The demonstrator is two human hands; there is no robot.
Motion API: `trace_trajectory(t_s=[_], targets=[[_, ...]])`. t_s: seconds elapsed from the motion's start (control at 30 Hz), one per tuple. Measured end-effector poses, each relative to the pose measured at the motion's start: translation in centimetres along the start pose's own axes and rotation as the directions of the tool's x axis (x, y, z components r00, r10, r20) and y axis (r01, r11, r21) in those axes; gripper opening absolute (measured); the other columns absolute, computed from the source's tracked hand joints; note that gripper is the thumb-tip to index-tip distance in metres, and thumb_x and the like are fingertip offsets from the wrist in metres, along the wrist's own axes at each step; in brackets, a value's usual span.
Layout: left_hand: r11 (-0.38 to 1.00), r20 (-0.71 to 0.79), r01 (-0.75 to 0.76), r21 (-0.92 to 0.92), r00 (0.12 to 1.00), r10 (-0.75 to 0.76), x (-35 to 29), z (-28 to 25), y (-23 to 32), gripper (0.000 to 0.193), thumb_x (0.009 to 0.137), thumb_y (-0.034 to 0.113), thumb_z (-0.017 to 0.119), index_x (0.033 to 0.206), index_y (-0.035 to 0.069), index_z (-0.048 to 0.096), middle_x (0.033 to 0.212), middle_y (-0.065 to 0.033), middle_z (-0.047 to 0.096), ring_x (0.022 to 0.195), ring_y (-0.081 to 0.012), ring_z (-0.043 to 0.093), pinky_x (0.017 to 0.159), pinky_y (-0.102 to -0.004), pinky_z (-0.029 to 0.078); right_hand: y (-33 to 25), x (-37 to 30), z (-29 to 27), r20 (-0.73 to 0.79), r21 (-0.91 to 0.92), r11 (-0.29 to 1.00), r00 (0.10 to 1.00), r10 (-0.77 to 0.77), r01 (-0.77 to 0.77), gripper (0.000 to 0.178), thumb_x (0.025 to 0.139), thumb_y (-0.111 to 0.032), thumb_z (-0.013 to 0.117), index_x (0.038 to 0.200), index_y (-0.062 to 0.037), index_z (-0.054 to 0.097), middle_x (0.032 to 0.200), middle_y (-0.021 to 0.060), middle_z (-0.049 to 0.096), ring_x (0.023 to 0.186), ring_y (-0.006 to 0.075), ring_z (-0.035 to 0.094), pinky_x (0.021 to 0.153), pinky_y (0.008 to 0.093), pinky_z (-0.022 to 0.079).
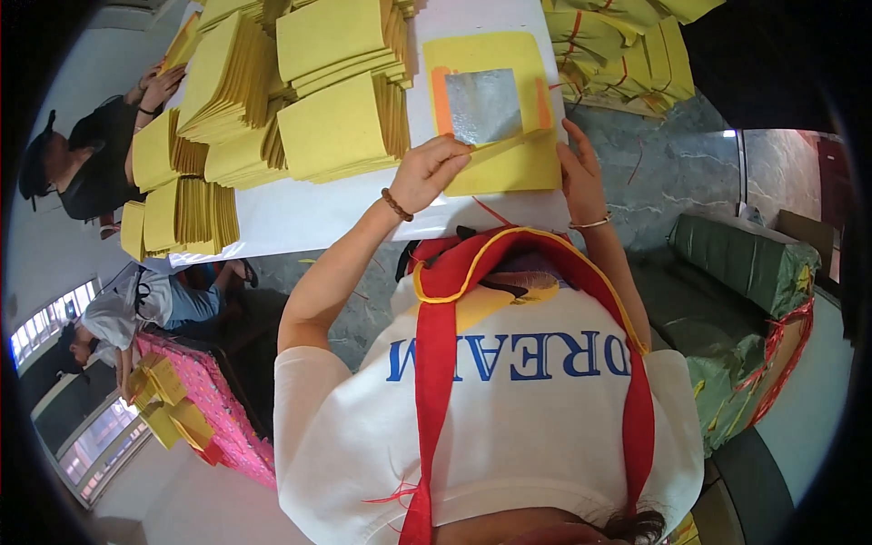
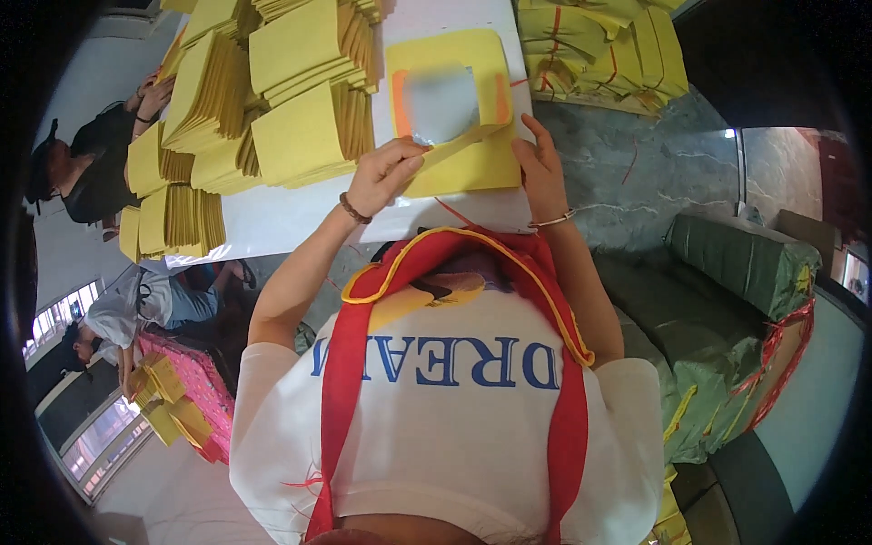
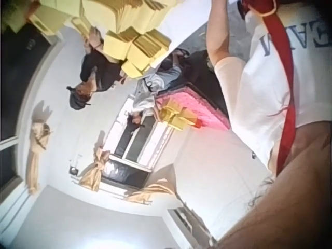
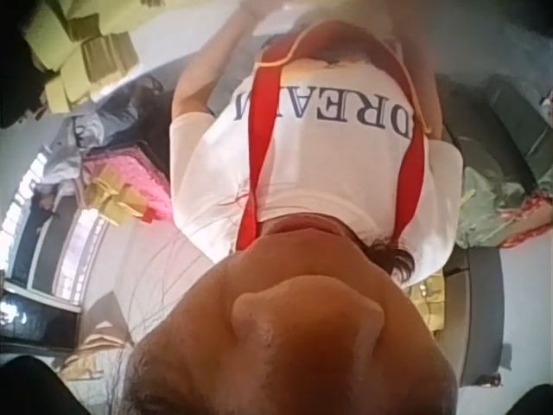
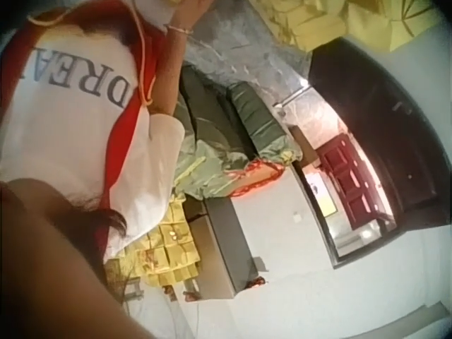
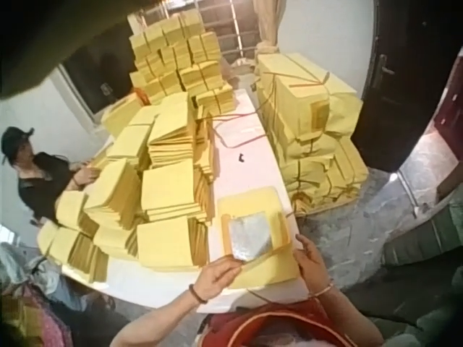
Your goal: Folding and stacking sheets of joss paper.
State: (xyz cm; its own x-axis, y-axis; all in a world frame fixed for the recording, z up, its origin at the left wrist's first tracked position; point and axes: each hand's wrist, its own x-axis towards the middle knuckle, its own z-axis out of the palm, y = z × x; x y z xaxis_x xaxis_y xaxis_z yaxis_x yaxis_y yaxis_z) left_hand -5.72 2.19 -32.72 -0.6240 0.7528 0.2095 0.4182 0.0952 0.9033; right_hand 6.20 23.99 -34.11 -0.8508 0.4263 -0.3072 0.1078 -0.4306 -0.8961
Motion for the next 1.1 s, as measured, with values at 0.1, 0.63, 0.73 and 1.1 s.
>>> trace_trajectory(t_s=[0.1, 0.63, 0.73, 1.1], targets=[[0.961, 0.081, 0.24, -0.136, 0.97, -0.231, 0.2, -0.3, 0.2, 0.013, 0.086, 0.009, 0.057, 0.088, -0.003, 0.061, 0.092, -0.0088, 0.061, 0.083, -0.0154, 0.055, 0.072, -0.027, 0.045, -0.4, 0.0, 0.5, -0.033, 0.003, 1.0, 0.999, 0.007, -0.007, 0.04, 0.092, -0.016, 0.048, 0.131, -0.0097, 0.039, 0.07, -0.0075, 0.046, 0.056, 0.0, 0.036, 0.049, 0.0165, 0.029], [0.942, 0.207, 0.262, -0.209, 0.954, -0.219, 0.2, -0.6, 0.1, 0.013, 0.077, 0.002, 0.067, 0.086, 0.001, 0.058, 0.09, -0.0024, 0.054, 0.07, -0.0053, 0.046, 0.061, -0.0185, 0.039, -0.4, 0.0, 0.0, 0.032, 0.085, 0.993, 0.996, 0.082, -0.085, 0.034, 0.092, -0.013, 0.047, 0.126, -0.0072, 0.046, 0.096, -0.001, 0.057, 0.078, 0.0029, 0.052, 0.064, 0.0169, 0.041], [0.948, 0.195, 0.232, -0.218, 0.962, -0.191, 0.3, -0.6, -0.1, 0.012, 0.077, 0.002, 0.067, 0.086, 0.001, 0.058, 0.091, -0.0029, 0.054, 0.072, -0.0061, 0.048, 0.062, -0.0189, 0.039, -1.2, -0.3, 1.0, 0.019, 0.118, 0.99, 0.997, 0.072, -0.074, 0.033, 0.093, -0.013, 0.046, 0.125, -0.0064, 0.046, 0.099, -0.0005, 0.057, 0.082, 0.004, 0.053, 0.068, 0.0179, 0.043], [0.974, 0.157, 0.2, -0.108, 0.971, -0.182, 0.5, -0.7, 0.2, 0.015, 0.08, 0.011, 0.066, 0.091, 0.003, 0.061, 0.078, 0.0006, 0.051, 0.064, -0.0048, 0.045, 0.057, -0.0194, 0.039, -0.9, -0.4, 0.7, 0.012, 0.146, 0.986, 0.997, 0.076, -0.077, 0.033, 0.094, -0.015, 0.044, 0.125, -0.0066, 0.044, 0.103, 0.0012, 0.056, 0.087, 0.0065, 0.054, 0.074, 0.02, 0.044]])
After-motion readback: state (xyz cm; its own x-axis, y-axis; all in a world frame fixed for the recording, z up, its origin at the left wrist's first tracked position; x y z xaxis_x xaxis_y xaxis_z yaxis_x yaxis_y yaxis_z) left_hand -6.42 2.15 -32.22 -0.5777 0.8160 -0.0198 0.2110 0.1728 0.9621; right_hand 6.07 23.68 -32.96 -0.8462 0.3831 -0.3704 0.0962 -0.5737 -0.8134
